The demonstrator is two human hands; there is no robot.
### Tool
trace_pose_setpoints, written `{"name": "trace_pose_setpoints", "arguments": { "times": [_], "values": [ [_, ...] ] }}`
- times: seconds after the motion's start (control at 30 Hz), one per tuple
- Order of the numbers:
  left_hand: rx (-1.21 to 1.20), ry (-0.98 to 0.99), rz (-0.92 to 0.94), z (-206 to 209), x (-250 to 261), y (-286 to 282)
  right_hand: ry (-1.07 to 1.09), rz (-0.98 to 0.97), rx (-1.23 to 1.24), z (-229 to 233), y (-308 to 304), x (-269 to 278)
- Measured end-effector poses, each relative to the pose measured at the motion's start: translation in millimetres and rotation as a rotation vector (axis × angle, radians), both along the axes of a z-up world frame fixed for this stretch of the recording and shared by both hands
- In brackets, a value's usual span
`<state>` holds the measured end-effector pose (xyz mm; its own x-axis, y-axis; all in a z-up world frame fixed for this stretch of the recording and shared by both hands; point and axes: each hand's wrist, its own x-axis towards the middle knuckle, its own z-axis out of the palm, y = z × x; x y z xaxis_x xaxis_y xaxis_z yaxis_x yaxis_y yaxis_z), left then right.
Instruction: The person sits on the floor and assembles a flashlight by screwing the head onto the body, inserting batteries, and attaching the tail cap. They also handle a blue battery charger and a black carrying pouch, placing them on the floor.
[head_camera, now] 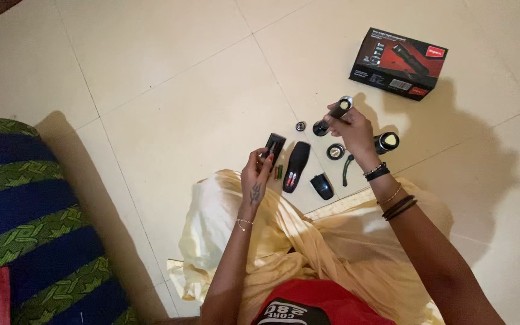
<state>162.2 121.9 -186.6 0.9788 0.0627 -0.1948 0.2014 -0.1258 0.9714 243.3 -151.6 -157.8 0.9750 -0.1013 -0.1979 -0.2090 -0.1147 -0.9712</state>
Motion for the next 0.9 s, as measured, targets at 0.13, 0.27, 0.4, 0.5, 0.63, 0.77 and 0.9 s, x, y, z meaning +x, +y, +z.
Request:
{"name": "trace_pose_setpoints", "arguments": {
  "times": [0.13, 0.27, 0.4, 0.5, 0.63, 0.77, 0.9],
  "values": [
    [0.055, 0.033, 0.048, -31.4, -8.3, 14.0, 0.007, -0.012, 0.008, -6.9, -0.4, 4.8],
    [0.071, 0.121, 0.083, -33.5, -4.8, 15.9, 0.017, 0.007, 0.017, -11.9, 2.8, 4.0],
    [-0.017, 0.122, 0.107, -36.6, -5.8, 12.9, 0.037, 0.008, 0.0, -12.4, 6.2, 1.7],
    [-0.053, 0.089, 0.12, -47.7, -8.2, 14.3, 0.026, 0.0, 0.05, -16.1, 6.9, 1.5],
    [-0.127, 0.086, 0.162, -61.8, -5.5, 16.9, 0.026, 0.018, 0.015, -14.6, 5.6, -0.4],
    [-0.106, 0.154, 0.169, -64.2, -4.2, 17.1, 0.052, 0.014, 0.006, -11.0, 2.9, -2.0],
    [-0.105, 0.139, 0.171, -64.5, -4.5, 15.9, 0.029, 0.016, 0.014, -10.0, 2.5, -2.1]
  ]
}}
